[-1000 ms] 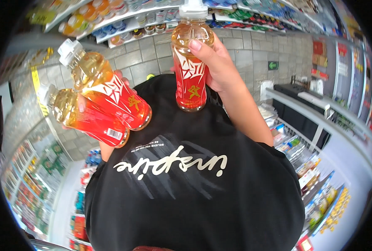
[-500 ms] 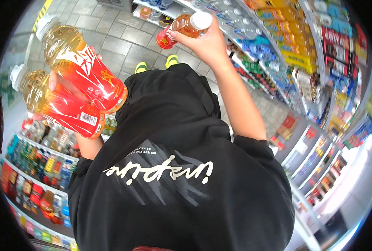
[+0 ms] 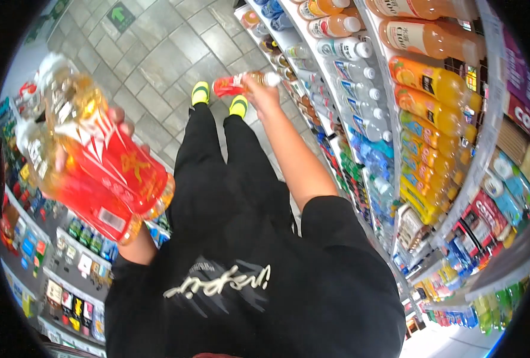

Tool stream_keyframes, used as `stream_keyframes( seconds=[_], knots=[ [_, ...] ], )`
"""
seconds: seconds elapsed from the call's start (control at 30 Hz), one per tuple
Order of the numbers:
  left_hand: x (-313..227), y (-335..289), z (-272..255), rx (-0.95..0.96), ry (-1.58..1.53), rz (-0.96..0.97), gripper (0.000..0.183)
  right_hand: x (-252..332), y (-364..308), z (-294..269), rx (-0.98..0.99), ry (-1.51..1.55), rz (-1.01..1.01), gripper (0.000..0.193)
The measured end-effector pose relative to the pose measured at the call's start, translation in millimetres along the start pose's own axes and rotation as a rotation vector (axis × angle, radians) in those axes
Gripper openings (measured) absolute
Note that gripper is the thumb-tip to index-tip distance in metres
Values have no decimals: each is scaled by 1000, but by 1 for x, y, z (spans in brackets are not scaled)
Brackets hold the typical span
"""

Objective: Holding and organizing tea bottles in front of a beverage cooler in a convenience store.

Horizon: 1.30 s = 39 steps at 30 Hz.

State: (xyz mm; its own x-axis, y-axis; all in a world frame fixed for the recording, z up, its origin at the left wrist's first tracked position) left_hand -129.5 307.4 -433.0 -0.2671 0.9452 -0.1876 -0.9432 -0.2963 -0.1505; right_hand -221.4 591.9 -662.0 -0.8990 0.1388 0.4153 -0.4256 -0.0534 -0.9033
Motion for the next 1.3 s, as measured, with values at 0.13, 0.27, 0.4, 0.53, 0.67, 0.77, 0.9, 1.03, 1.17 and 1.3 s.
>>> stream_keyframes(
  seconds=[0.13, 0.27, 0.4, 0.53, 0.67, 0.77, 0.9, 1.03, 1.17, 1.3],
  knots=[
    [45, 10, -94, -158, -25, -13, 81, -66, 94, -27, -72, 46, 13, 40],
    [91, 29, -209, -281, -106, -42, 80, -125, 194, -44, -159, -61, -173, 53],
    [131, 39, -308, -391, -184, -75, 79, -158, 289, -29, -382, -380, -295, 64],
    [164, 62, -370, -493, -281, -136, 78, -157, 408, -23, -564, -593, -478, 69],
    [175, 32, -481, -407, -123, -224, 72, -132, 491, 26, -560, -772, -599, 70],
    [198, 39, -507, -395, -385, -118, 65, -117, 545, 43, -516, -812, -618, 71],
    [187, 53, -515, -384, -335, -134, 61, -99, 560, 83, -332, -881, -477, 67],
    [190, 71, -514, -342, -335, -167, 58, -114, 602, 67, -360, -906, -519, 64],
    [179, 75, -519, -338, -287, -175, 54, -145, 616, 64, -357, -861, -554, 83],
    [180, 83, -516, -321, -282, -181, 51, -149, 621, 51, -296, -882, -570, 91]
  ],
)
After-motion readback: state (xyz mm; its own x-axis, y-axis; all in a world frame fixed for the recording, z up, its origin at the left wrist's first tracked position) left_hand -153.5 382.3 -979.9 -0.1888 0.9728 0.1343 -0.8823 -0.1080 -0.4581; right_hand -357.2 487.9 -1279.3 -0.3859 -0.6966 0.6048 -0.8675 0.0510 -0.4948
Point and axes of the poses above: each hand's wrist, its own y-axis towards the middle knuckle, its own z-axis out of the palm, x = y × z, the point moved 1 cm from there along y, towards the middle knuckle, and after that the axes turned 11 degrees about z, right-handed, at the moved point
